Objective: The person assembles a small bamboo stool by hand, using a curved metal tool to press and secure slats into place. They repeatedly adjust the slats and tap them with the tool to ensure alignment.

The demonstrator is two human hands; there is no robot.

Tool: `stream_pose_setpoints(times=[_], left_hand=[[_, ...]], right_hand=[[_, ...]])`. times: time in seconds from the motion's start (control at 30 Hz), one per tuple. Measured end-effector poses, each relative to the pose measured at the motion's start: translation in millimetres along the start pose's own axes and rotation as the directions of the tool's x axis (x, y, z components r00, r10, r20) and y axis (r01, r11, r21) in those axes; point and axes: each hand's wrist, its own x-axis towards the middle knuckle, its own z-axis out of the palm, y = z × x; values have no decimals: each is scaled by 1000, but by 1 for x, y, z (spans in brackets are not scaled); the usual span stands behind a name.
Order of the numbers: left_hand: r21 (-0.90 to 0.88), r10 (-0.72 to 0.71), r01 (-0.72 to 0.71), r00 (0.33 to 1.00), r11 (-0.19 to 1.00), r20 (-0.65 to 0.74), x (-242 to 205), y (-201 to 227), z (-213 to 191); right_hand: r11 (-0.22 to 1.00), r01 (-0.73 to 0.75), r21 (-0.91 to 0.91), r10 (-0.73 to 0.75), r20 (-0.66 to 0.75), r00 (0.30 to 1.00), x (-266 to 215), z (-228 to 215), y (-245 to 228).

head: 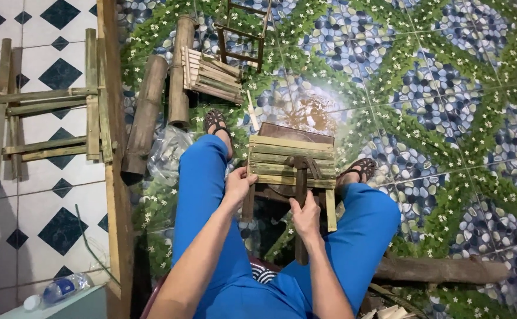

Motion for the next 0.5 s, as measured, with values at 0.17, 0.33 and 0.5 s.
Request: stream_pose_setpoints(times=[0.17, 0.33, 0.5], left_hand=[[105, -23, 23, 1000, 994, -3, 2, -1, -2], [200, -21, 29, 999, 979, -40, 11, -1, 2], [156, -5, 29, 989, 987, -150, 31, -16, 4]], right_hand=[[1000, 2, 15, -2, -17, 1000, 7, 1, 17], [1000, 2, 0, -2, -23, 1000, -7, -2, -1], [1000, -6, 24, 6, -12, 1000, -5, -1, 2]])
